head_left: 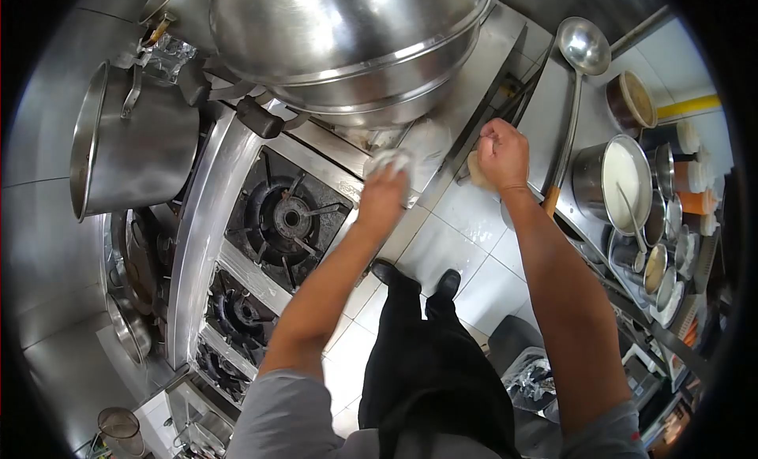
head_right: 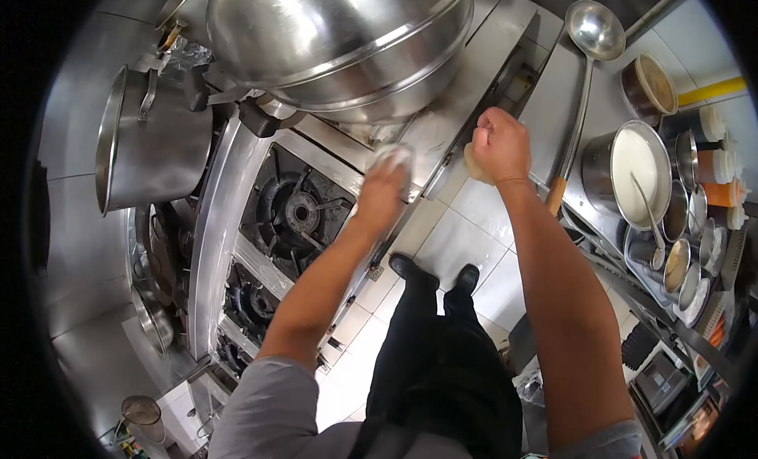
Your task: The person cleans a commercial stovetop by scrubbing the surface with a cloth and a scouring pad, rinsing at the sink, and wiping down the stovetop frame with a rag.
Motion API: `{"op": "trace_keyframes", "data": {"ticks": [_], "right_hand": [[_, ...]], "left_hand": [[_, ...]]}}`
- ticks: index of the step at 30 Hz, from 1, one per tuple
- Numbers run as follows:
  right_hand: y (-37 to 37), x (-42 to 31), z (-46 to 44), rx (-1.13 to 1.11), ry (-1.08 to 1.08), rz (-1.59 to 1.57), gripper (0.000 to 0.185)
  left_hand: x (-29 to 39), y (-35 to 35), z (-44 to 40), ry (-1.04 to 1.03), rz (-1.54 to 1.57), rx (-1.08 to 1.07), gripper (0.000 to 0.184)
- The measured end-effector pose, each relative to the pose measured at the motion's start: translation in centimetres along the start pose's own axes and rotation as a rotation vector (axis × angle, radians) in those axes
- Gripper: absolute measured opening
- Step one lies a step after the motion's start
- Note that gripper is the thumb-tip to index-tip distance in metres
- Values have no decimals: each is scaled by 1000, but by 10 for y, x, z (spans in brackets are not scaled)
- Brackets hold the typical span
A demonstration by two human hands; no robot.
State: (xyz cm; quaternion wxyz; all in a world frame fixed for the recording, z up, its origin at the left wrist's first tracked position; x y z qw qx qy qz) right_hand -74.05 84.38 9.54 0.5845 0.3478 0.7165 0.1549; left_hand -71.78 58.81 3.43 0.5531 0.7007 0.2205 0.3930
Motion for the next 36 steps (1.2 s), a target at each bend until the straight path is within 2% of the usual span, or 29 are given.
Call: {"op": "trace_keyframes", "data": {"ticks": [2,4,6,8,11,14,17,21,24,25,27,28,29,30,31,32,33,36], "right_hand": [[1,1,0,7,13,-31,7],[2,0,1,13,1,-9,7],[1,-1,1,11,-3,14,6],[-1,0,2,-1,-17,54,6],[-1,0,1,-14,-14,24,7],[0,2,0,-25,-15,14,7],[0,2,1,4,-12,-22,7],[-1,0,1,-17,-21,-3,7],[-1,2,-1,-24,-5,15,7],[0,2,1,-24,-6,12,7],[-1,1,-1,-24,-6,-8,6],[-1,1,-1,-15,12,-10,6],[-1,1,0,-1,25,-9,6],[0,2,3,0,12,-15,6],[1,1,2,1,19,-7,6],[1,1,1,3,28,2,6],[0,2,2,5,21,4,6],[-2,2,2,0,23,12,7]], "left_hand": [[-25,24,30,111,14,-130,60],[-25,25,27,96,17,-104,61],[-12,-5,-7,23,-76,-27,59],[3,-29,-57,97,-98,29,53],[22,-24,-97,162,-29,-55,46],[11,-22,-45,167,-58,23,40],[10,-11,-17,175,-142,-31,38],[24,-24,-88,163,-93,12,38],[26,-22,-87,142,-108,21,39],[19,-21,-66,139,-102,-61,42],[8,-12,-1,83,-108,4,44],[3,9,26,108,-36,-72,48],[-23,9,51,113,-201,-151,54],[-71,-5,77,110,-285,-116,57],[-87,29,69,206,-313,-176,50],[-113,42,63,281,-320,-119,53],[-134,51,50,267,-223,-3,58],[-95,39,33,235,-201,75,56]]}}
Point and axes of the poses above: each hand's wrist, its own z-axis away from the middle knuckle, its own y-axis out of the back of the hand, x = y × z, the point moved 3 cm from there along -z, towards the middle knuckle, and after that the axes turned 6 degrees about -x, right-handed, at the moved point
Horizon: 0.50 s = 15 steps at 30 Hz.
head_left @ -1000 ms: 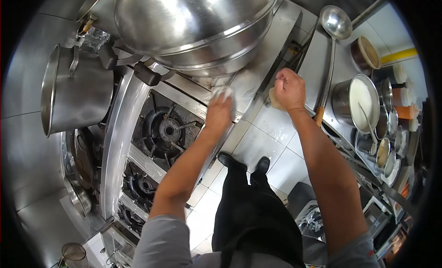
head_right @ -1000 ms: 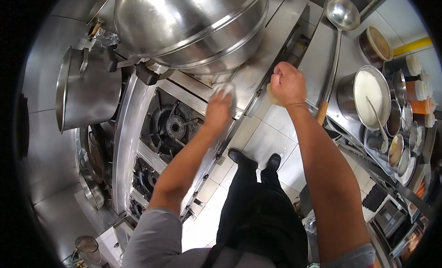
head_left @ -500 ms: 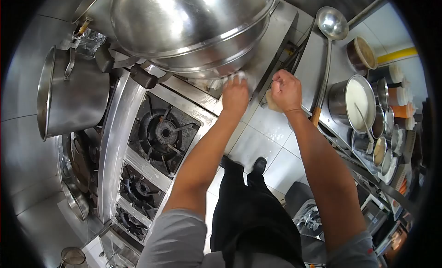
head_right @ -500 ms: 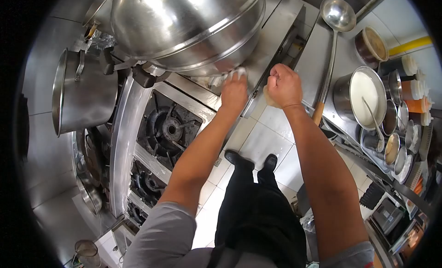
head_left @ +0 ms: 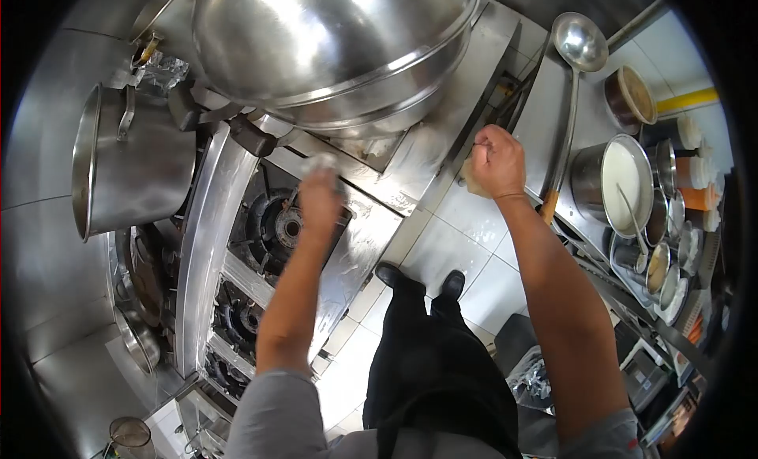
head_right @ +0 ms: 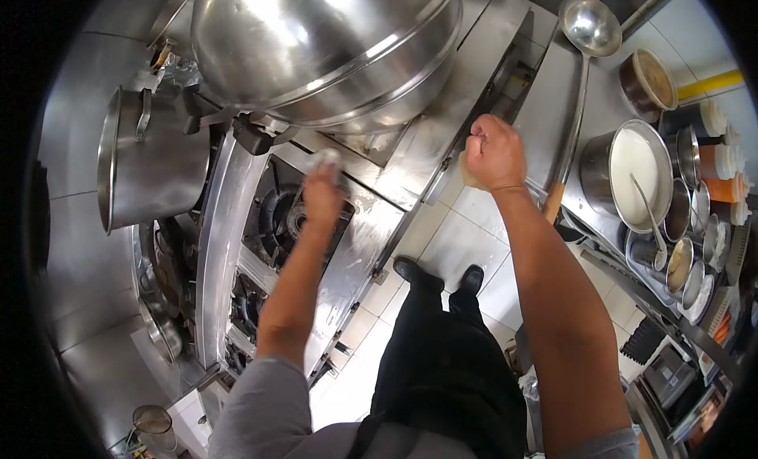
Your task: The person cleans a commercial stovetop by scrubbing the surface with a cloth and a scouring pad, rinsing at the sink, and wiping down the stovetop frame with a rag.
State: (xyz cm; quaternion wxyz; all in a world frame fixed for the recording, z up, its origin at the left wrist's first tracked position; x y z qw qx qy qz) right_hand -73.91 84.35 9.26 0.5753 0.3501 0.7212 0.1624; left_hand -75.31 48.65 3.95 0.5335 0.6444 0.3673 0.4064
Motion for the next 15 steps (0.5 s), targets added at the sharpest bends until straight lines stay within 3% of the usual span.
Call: {"op": "trace_keyframes", "data": {"ticks": [2,4,6,8,10,12,13,15], "right_hand": [[0,0,-1,-4,-19,-15,8],[0,-1,2,-19,-16,-11,8],[-1,-1,-2,-18,-5,-3,9],[-1,0,0,-20,-53,15,8],[-1,0,2,-8,-41,26,8],[-1,-4,0,16,-24,31,8],[0,-5,0,-4,-58,15,8],[-2,1,-1,-36,-72,-1,11]], "left_hand": [[53,-7,20,-112,93,-149,51],[44,-5,24,-155,159,-238,55],[9,5,0,-254,119,-142,56],[-36,3,-28,-10,112,-63,47],[-19,-4,-28,37,186,-81,52],[35,-21,2,-175,247,24,56],[69,1,4,-158,244,-84,56],[45,-9,2,-154,248,-119,56]]}}
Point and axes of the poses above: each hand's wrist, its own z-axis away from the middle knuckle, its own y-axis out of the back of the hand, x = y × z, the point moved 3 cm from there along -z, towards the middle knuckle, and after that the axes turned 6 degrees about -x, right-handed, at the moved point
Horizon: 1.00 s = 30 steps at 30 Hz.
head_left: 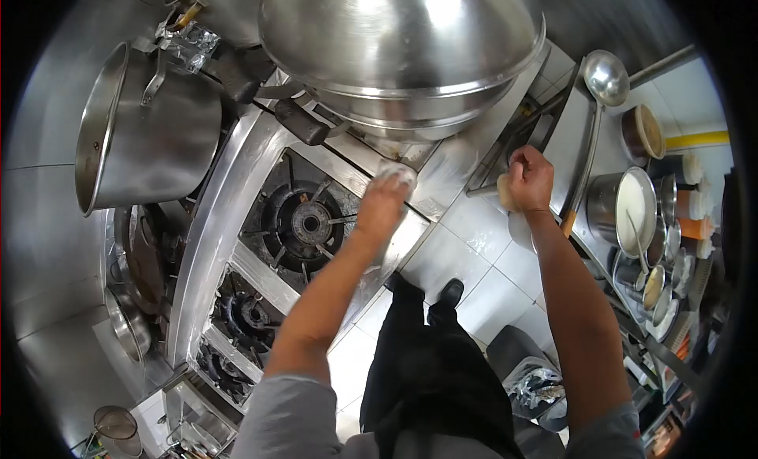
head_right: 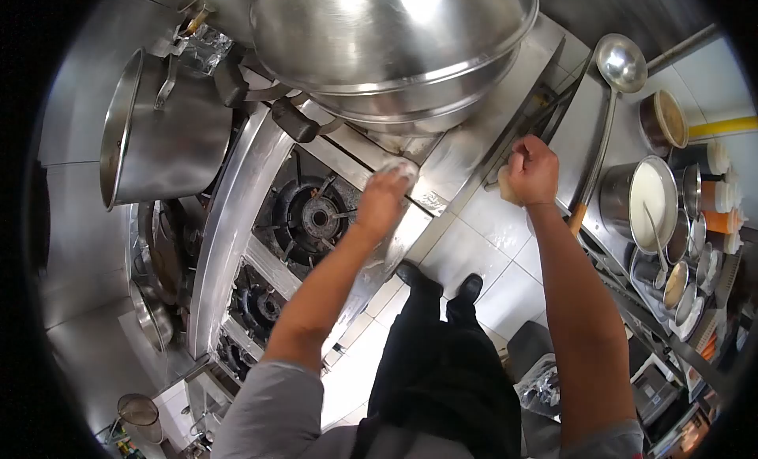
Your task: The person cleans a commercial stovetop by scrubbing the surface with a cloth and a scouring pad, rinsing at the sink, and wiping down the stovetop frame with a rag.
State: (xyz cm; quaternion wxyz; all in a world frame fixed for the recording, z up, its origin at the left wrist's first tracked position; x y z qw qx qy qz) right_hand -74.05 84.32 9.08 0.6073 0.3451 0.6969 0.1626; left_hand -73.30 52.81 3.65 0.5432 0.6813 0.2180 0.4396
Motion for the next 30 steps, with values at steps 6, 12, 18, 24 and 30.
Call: {"op": "trace_keyframes", "data": {"ticks": [6,12,18,24,30], "right_hand": [[2,-11,-1,18,73,100,10],[1,-10,-2,-2,16,108,9],[0,-11,-2,-16,-12,109,8],[0,-15,-2,-6,27,188,10],[-1,-16,-4,-7,16,158,10]], "left_hand": [[-12,4,-4,-21,-80,75,47],[-55,38,-24,77,-67,-40,41],[-12,4,-7,-120,-23,-20,48],[2,-10,-6,23,21,-47,36],[-120,33,-18,168,-98,-76,29]]}}
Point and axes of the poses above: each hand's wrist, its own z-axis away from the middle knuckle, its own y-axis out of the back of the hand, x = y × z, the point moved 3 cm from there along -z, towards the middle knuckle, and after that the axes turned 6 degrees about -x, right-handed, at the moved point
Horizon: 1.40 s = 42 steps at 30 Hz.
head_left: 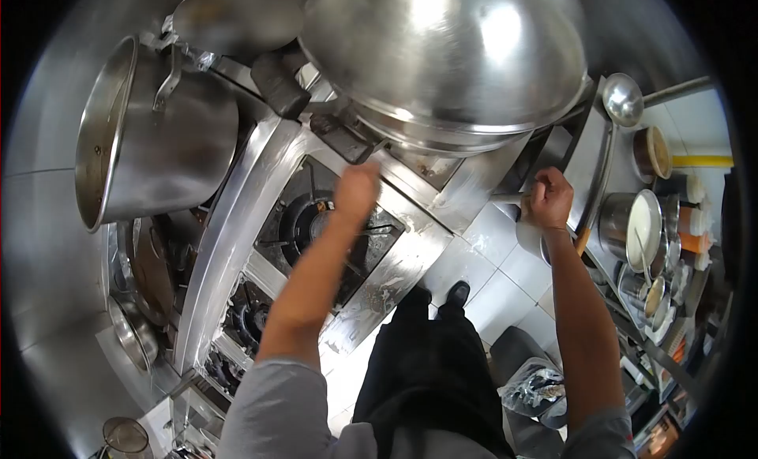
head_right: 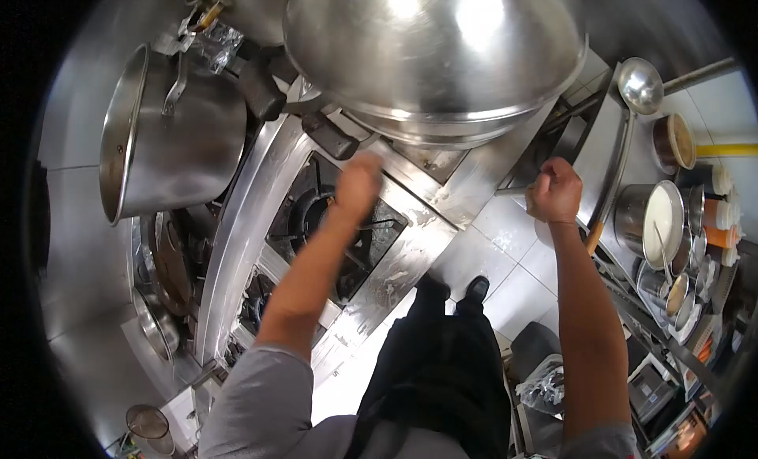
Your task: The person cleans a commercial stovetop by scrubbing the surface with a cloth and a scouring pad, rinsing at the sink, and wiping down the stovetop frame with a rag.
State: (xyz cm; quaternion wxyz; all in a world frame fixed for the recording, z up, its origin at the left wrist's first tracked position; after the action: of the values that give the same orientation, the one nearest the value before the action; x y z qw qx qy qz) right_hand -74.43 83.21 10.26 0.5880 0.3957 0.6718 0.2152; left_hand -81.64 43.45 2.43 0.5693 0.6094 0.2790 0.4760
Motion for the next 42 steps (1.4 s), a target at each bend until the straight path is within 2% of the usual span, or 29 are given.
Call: {"op": "trace_keyframes", "data": {"ticks": [2,3,5,7,9,10,11,12,13,15,17,19,21,23,25,27,29,31,33,35,37,39,40,41,42], "right_hand": [[-2,3,4,4,2,57,10],[-4,4,6,-14,4,54,10],[-5,6,4,21,8,37,11],[-5,10,1,20,22,22,12],[-6,12,4,12,34,30,13],[-5,11,4,6,32,45,14],[-7,10,2,-5,45,42,14],[-7,12,4,-13,14,30,14],[-8,13,5,-17,-18,17,14],[-10,14,4,-9,31,33,14],[-10,15,4,11,50,63,15],[-10,14,1,-1,79,79,14],[-10,14,4,-7,40,86,14],[-10,15,4,-18,27,74,13],[-10,15,4,-23,15,60,13],[-10,14,4,-6,57,96,13],[-12,13,1,13,100,64,12],[-10,7,2,-3,86,124,10],[-10,6,1,-19,46,125,10],[-10,13,3,-24,24,149,10],[-9,15,4,-19,47,164,10],[-14,14,1,11,70,169,10],[-14,15,1,14,78,130,10],[-12,17,3,8,86,95,10],[-10,16,4,6,89,103,10]], "left_hand": [[-54,20,-14,91,2,88,12],[-74,15,-16,10,-3,210,11],[-42,5,-9,216,101,110,14],[12,-33,19,-67,48,305,18],[38,-5,37,-190,-14,209,22],[17,1,26,-290,11,260,24],[-12,0,14,-106,-62,58,24],[-28,40,-1,136,-75,-154,23],[-66,29,-9,70,-55,216,24],[-70,32,-16,196,-85,161,25],[-38,6,1,137,-76,311,15],[7,-12,27,-6,-92,347,19],[-16,-3,22,-38,-113,310,22],[-63,23,-10,137,-88,248,22],[-86,41,-35,215,-77,262,16],[-65,24,-34,229,18,101,17],[-18,9,-10,-34,119,212,20],[-16,14,-1,-267,68,551,14],[-63,12,-28,-76,-14,244,15],[-81,48,-43,125,-61,210,18],[-66,37,-40,109,-51,179,18],[-26,20,-14,-64,62,305,16],[-11,18,-6,-153,64,471,14],[-18,15,-7,-151,73,471,14],[-34,23,-16,-105,40,307,15]]}}
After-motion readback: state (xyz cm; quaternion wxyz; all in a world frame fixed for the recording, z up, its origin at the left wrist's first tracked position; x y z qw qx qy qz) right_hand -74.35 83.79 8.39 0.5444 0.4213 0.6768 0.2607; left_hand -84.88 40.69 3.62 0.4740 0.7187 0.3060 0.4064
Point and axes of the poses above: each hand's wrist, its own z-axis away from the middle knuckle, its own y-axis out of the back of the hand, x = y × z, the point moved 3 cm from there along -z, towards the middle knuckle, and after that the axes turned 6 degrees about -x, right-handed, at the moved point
